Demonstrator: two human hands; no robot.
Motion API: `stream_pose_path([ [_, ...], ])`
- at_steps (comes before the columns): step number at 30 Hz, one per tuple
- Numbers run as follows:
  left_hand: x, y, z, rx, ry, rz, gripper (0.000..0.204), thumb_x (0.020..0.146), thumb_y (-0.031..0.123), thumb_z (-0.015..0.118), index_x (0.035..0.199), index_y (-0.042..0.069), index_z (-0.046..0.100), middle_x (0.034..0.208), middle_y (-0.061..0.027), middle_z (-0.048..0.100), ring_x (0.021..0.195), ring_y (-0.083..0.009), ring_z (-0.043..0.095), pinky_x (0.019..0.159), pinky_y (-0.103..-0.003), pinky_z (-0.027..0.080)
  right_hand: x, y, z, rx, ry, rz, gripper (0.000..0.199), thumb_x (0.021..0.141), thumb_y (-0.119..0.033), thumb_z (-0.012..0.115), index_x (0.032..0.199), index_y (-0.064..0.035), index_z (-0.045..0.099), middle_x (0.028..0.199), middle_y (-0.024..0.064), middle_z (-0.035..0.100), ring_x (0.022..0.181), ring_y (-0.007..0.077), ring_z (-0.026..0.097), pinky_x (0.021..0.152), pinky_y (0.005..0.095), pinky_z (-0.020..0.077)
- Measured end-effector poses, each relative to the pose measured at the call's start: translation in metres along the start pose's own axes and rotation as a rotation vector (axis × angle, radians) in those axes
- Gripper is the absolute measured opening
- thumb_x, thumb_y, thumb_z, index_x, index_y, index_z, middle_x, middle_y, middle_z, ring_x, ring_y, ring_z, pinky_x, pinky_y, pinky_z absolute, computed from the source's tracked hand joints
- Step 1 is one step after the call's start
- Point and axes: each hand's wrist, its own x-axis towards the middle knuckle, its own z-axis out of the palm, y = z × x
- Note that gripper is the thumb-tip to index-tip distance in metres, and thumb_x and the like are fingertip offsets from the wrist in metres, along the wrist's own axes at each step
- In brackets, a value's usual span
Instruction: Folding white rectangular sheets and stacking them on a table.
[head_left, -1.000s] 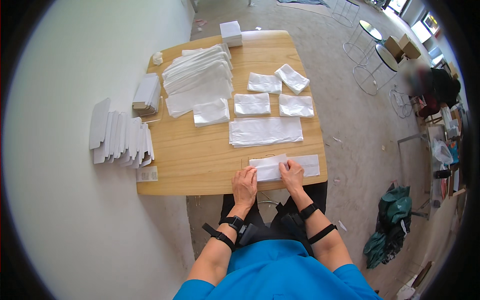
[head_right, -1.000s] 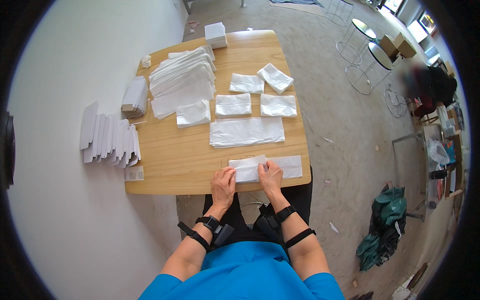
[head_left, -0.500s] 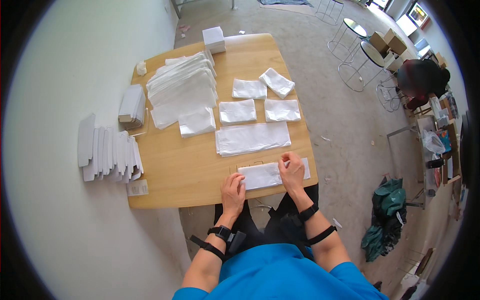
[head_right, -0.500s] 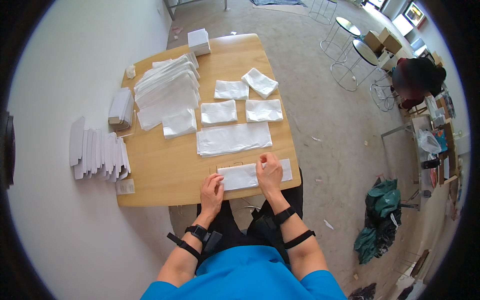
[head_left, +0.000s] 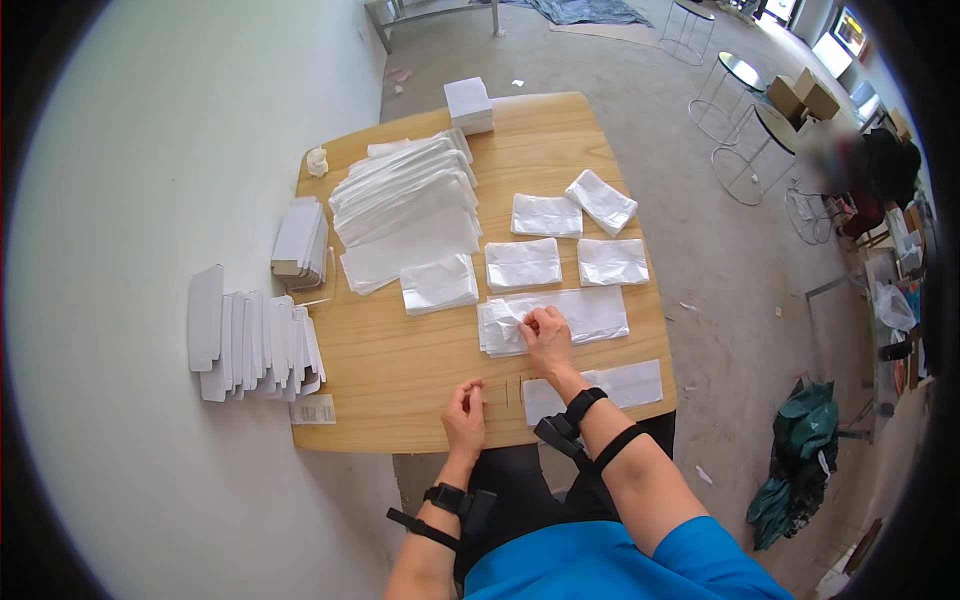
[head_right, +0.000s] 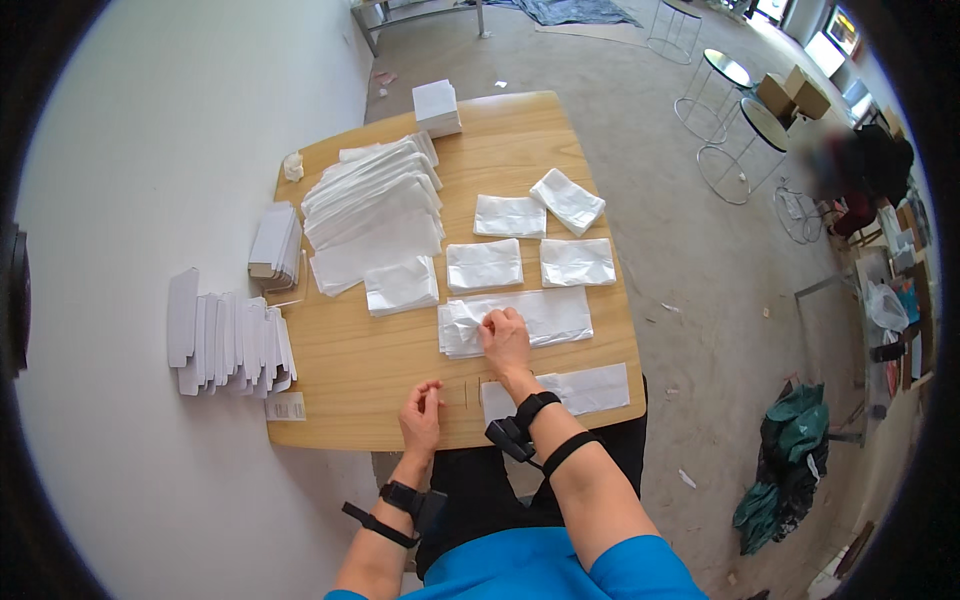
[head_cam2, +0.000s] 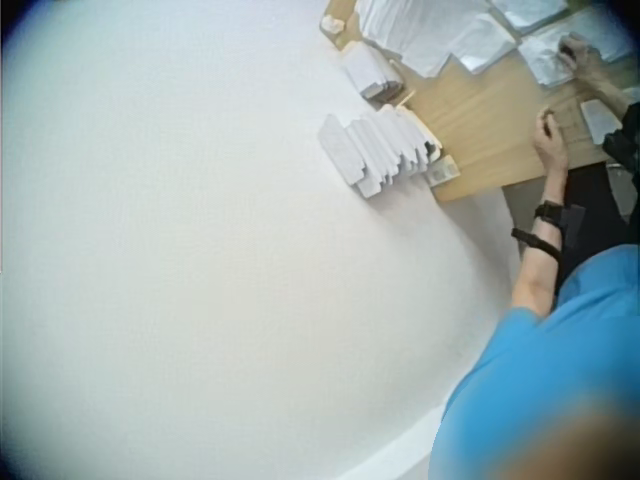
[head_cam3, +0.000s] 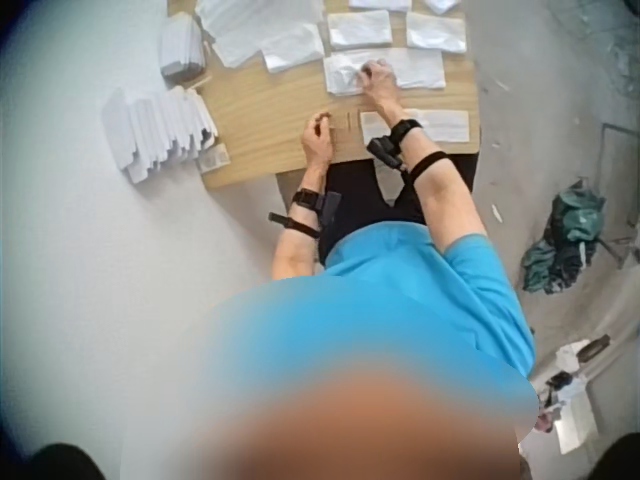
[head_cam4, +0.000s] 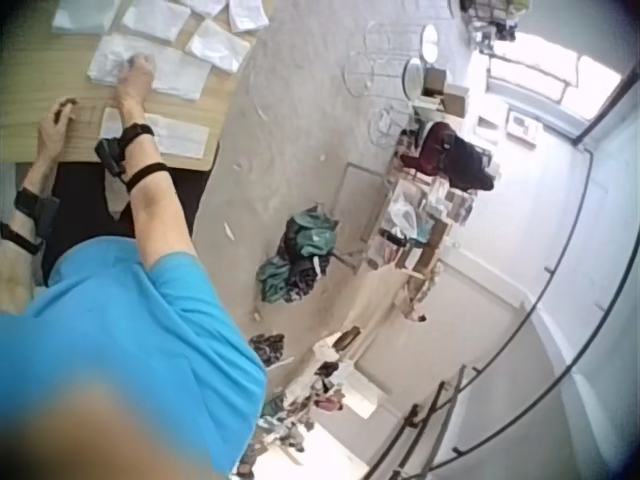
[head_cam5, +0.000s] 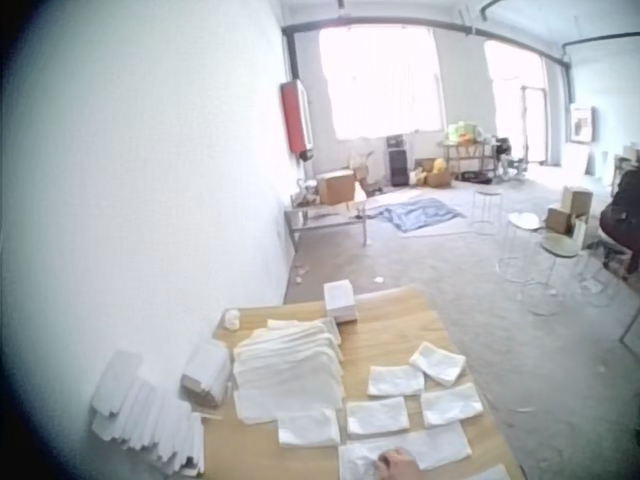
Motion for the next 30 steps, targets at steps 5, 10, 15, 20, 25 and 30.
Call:
stream_pose_path([
  [5,0.066,0.025,0.021,0.002,0.045,0.021,0.03,0.092,0.029,0.059,0.102,0.001,0.064,0.088,-0.0081,0.067,0.069,-0.0167,0.061,0.064,-0.031,0.049,0.003,0.002,0.0,0.128,-0.003,-0.005,0.008,0.076,-0.009,0.068,0.076,-0.004,0.062,0.078,0.0128,0.056,0.075,0.0307,0.058,0.067,0.0402,0.0476],
  [10,0.113,0.036,0.06,0.413,0.008,-0.085,0.041,0.083,0.041,0.066,0.095,0.002,0.066,0.085,-0.0111,0.066,0.07,-0.0243,0.061,0.067,-0.036,0.049,0.005,0.002,-0.008,0.085,0.044,-0.129,0.01,0.078,-0.009,0.07,0.078,-0.0015,0.063,0.078,0.0123,0.058,0.062,0.0238,0.06,0.058,0.032,0.0502],
  [15,0.111,0.033,0.058,0.498,0.18,0.177,0.034,0.083,0.035,0.067,0.092,0.002,0.066,0.085,-0.0092,0.065,0.074,-0.021,0.061,0.07,-0.034,0.048,-0.025,-0.035,-0.038,0.127,-0.071,0.15,0.032,0.085,-0.035,0.067,0.085,-0.003,0.063,0.083,0.0132,0.066,0.065,0.023,0.064,0.057,0.0313,0.0492],
  [20,0.044,0.118,0.02,-0.373,-0.344,-0.012,0.022,0.098,0.018,0.051,0.112,0.003,0.057,0.106,-0.0047,0.063,0.093,-0.0104,0.059,0.082,-0.027,0.047,-0.047,-0.018,-0.063,1.703,-0.244,0.815,0.076,0.085,-0.06,0.058,0.127,0.0006,0.042,0.117,0.014,0.06,0.107,0.0266,0.06,0.093,0.038,0.0488],
  [25,-0.001,0.126,-0.046,-0.493,-0.345,-0.072,0.02,0.097,0.016,0.052,0.111,0.003,0.056,0.105,-0.0029,0.063,0.096,-0.0096,0.058,0.088,-0.025,0.046,-0.065,-0.017,-0.087,1.666,-0.072,0.678,0.048,0.09,-0.031,0.062,0.127,-0.002,0.048,0.122,0.0097,0.058,0.114,0.0226,0.054,0.1,0.0387,0.0431],
  [30,-0.034,0.073,-0.087,-0.385,-0.244,-0.115,0.015,0.095,0.014,0.055,0.106,0.004,0.057,0.099,-0.0027,0.064,0.09,-0.0087,0.059,0.085,-0.025,0.047,-0.128,0.002,-0.132,1.171,-0.261,0.674,0.032,0.09,-0.019,0.063,0.118,-0.0042,0.057,0.111,0.0051,0.061,0.103,0.0158,0.058,0.087,0.0327,0.0477],
])
